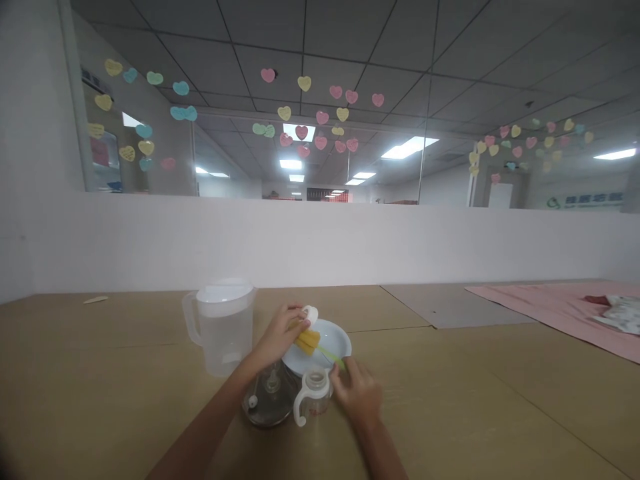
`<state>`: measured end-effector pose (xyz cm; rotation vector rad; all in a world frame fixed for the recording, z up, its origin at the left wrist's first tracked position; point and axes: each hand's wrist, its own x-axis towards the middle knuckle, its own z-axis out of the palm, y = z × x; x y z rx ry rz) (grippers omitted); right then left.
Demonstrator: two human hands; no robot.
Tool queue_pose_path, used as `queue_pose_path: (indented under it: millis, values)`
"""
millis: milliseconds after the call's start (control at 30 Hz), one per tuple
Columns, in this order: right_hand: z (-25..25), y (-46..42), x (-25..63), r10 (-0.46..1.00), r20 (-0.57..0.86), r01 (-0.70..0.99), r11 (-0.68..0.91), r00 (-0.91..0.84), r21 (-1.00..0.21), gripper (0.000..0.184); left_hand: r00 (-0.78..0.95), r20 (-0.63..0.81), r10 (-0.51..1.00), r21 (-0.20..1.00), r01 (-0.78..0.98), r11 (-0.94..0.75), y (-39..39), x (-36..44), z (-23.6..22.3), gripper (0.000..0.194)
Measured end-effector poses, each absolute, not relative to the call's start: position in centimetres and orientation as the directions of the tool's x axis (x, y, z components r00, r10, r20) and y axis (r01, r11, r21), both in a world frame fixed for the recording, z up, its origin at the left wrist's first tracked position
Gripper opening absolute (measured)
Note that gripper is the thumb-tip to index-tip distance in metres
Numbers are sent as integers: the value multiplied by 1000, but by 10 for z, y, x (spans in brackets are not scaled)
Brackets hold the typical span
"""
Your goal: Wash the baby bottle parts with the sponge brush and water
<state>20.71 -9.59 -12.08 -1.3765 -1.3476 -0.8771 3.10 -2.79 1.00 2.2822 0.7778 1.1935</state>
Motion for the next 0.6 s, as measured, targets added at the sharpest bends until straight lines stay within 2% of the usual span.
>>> queue_pose_path:
  millis: [100, 367, 467, 533, 600]
  values:
    - [-118, -99, 208, 262, 960, 990, 78, 95, -119, 22, 461, 630, 625, 494, 384, -780, -26, 26, 11, 16]
    - [-112, -104, 209, 229, 970, 992, 74, 85, -105, 20, 431, 560, 708, 574, 415, -706, -24, 18, 23, 20]
    - [-113, -104, 210, 222, 962, 982, 64, 161, -179, 26, 454, 523, 721, 523, 496, -693, -27, 8, 30, 23]
    - [-113, -103, 212, 209, 944, 962, 45, 256, -271, 33, 501, 457, 735, 434, 596, -676, -30, -3, 35, 25]
    - [-113, -103, 213, 200, 910, 927, 16, 364, -374, 38, 565, 309, 765, 297, 707, -642, -33, -14, 39, 25]
